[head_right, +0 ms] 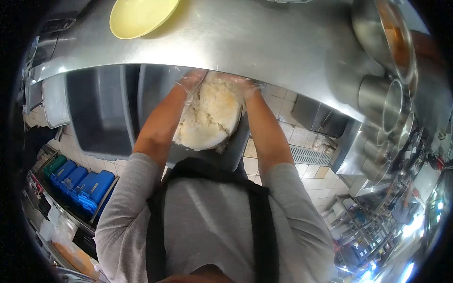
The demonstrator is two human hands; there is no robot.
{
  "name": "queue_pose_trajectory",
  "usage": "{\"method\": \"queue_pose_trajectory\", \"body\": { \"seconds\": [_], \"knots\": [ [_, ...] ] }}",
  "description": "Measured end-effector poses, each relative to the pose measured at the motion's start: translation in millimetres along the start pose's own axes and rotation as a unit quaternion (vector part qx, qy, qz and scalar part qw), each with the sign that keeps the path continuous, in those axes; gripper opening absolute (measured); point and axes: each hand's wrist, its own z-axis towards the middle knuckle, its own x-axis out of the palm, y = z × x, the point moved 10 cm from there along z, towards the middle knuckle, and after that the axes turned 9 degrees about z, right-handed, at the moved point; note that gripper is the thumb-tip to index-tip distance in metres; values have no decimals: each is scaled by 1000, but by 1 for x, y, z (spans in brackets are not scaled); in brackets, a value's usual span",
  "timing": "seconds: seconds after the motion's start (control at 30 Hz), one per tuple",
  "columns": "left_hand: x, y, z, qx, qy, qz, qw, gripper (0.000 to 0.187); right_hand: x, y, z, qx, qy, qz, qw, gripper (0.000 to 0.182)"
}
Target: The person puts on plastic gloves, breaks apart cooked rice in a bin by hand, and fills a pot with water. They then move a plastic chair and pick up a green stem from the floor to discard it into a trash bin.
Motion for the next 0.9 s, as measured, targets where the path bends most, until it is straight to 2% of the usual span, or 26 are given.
{"method": "queue_pose_trajectory", "body": {
  "seconds": [0.07,0.1,0.13,0.17,0.2,0.23,0.27,0.3,0.33,0.4,0.5,0.53,0.6,0.63,0.67,0.7,0.73,0.8,0.83,0.87,0.9],
  "knots": [
    [5,-8,-21,-17,36,-27,999,78,16,14,-11,10,51,53,997,57],
    [8,-12,-33,-20,54,-42,997,77,25,18,-17,36,72,92,993,57],
    [11,-18,-41,-14,71,-52,996,76,36,11,-27,115,88,167,975,55],
    [12,-23,-52,-5,83,-66,994,75,43,6,-33,115,88,166,975,55],
    [14,-28,-56,28,103,-78,991,75,64,8,-42,131,121,357,917,60],
    [16,-32,-61,60,123,-91,986,74,75,9,-46,134,133,448,874,62],
    [22,-22,-48,60,124,-165,977,80,87,11,-50,140,147,534,821,65],
    [29,-12,-35,60,125,-238,961,92,82,30,-45,36,122,318,939,60],
    [29,-2,-31,58,126,-236,962,92,83,22,-46,21,109,262,959,61],
    [21,16,-29,34,85,-138,986,98,85,10,-49,-4,78,144,986,64],
    [13,11,-29,34,42,-61,997,100,73,-13,-44,28,2,140,990,64],
    [15,12,-27,35,44,-61,997,100,70,-15,-38,23,-22,32,999,63],
    [0,13,-24,17,-40,39,998,96,66,-13,-38,19,-50,-77,996,61],
    [1,11,-26,19,-39,39,998,96,61,-8,-40,10,-56,-22,998,57],
    [3,6,-30,44,-35,-30,998,90,58,-4,-43,3,-62,33,998,53],
    [3,1,-33,68,-31,-98,992,83,57,-5,-43,3,-64,32,997,53],
    [5,-1,-32,69,-29,-98,992,83,50,-8,-43,18,-89,11,996,51],
    [12,1,-28,56,14,-206,977,68,47,-13,-42,32,-113,-10,993,50],
    [13,6,-26,54,14,-207,977,68,51,-21,-43,43,-112,174,977,46],
    [12,9,-24,79,16,-284,956,61,58,-28,-43,53,-107,353,928,43],
    [10,10,-22,103,18,-359,927,54,57,-37,-40,54,-106,352,928,43]
  ]
}}
